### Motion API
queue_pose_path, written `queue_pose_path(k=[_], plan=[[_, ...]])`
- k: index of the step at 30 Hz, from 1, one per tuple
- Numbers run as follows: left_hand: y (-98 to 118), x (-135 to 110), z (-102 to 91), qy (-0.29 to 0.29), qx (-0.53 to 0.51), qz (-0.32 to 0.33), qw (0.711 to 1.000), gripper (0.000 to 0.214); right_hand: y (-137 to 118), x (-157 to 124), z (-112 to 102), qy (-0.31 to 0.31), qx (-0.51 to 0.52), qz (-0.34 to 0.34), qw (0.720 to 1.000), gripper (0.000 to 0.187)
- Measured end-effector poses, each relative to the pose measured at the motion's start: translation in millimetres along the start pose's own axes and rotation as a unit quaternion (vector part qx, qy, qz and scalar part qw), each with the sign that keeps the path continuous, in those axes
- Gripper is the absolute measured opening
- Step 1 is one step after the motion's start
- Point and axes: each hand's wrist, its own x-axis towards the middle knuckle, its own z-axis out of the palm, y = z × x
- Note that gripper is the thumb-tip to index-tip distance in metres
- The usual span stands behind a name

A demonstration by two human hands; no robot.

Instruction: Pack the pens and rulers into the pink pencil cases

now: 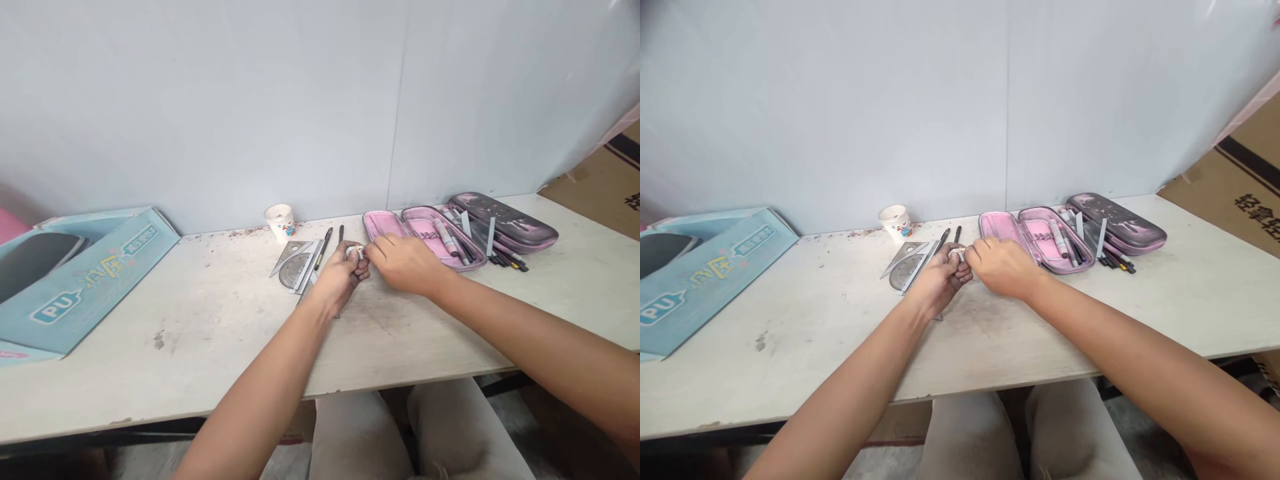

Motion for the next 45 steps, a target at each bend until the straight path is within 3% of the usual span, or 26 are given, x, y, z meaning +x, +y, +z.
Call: queue_pose_path(k=[2, 5, 8, 10, 11, 12, 13, 14, 16, 18, 20, 22, 26, 29, 33, 37, 41, 45], plan=[[0.7, -1.3, -0.6, -0.011, 0.042, 0.029, 0.999, 0.005, -0.4, 1.5, 1.4, 0.000, -0.015, 0.020, 1.000, 0.023], [3.5, -3.6, -2.8, -0.022, 0.161, 0.076, 0.984, 0.005, 0.6, 5.8, 0.1, -0.028, 0.160, 0.105, 0.981, 0.023], [5.6, -5.0, -4.7, -0.025, 0.276, 0.107, 0.955, 0.005, 3.8, 8.6, -5.2, -0.120, 0.379, 0.158, 0.904, 0.028], [4.7, -4.4, -5.1, -0.032, 0.322, 0.114, 0.939, 0.005, 5.7, 8.6, -8.5, -0.183, 0.458, 0.195, 0.848, 0.026], [3.4, -3.5, -5.0, -0.035, 0.328, 0.112, 0.937, 0.006, 6.0, 8.3, -9.6, -0.194, 0.469, 0.214, 0.835, 0.025], [1.8, -2.3, -4.7, -0.035, 0.318, 0.107, 0.941, 0.006, 5.5, 7.9, -10.4, -0.191, 0.464, 0.228, 0.834, 0.026], [0.2, -0.9, -4.2, -0.029, 0.293, 0.099, 0.951, 0.006, 4.5, 7.5, -10.8, -0.167, 0.429, 0.233, 0.857, 0.026], [-1.3, 0.4, -3.6, -0.018, 0.254, 0.090, 0.963, 0.005, 2.9, 7.1, -11.0, -0.125, 0.361, 0.221, 0.897, 0.027], [-2.9, 2.5, -2.8, 0.006, 0.156, 0.064, 0.986, 0.006, -1.2, 6.3, -10.5, -0.042, 0.183, 0.152, 0.970, 0.023], [-2.9, 3.1, -3.1, 0.019, 0.083, 0.039, 0.996, 0.007, -4.7, 6.1, -8.5, -0.011, 0.041, 0.070, 0.997, 0.020], [-2.4, 2.6, -4.7, 0.016, 0.069, 0.031, 0.997, 0.007, -5.6, 7.1, -5.1, -0.025, -0.015, 0.045, 0.999, 0.023], [-3.0, 2.2, -6.9, 0.013, 0.104, 0.046, 0.993, 0.006, -3.1, 9.2, -1.7, -0.045, -0.008, 0.069, 0.997, 0.024], [-8.1, 4.0, -9.2, 0.010, 0.176, 0.074, 0.982, 0.005, 9.7, 11.5, 0.8, -0.070, 0.086, 0.088, 0.990, 0.030], [-9.0, 5.8, -8.4, 0.044, 0.164, 0.064, 0.983, 0.005, 20.0, 8.4, 2.4, -0.073, 0.154, 0.120, 0.978, 0.031], [-1.6, 4.8, -6.9, 0.094, 0.077, 0.060, 0.991, 0.010, 25.1, 1.6, 13.2, 0.015, 0.263, 0.197, 0.944, 0.025], [3.6, 1.4, -3.6, 0.072, 0.010, 0.057, 0.996, 0.015, 18.4, -3.3, 26.1, 0.084, 0.364, 0.213, 0.903, 0.018], [3.5, -1.1, 0.0, 0.061, -0.002, 0.045, 0.997, 0.019, 11.0, -6.4, 28.0, 0.098, 0.395, 0.191, 0.893, 0.017], [3.5, -1.5, 0.2, 0.054, -0.010, 0.031, 0.998, 0.020, 8.1, -8.6, 21.6, 0.113, 0.373, 0.176, 0.904, 0.034]])
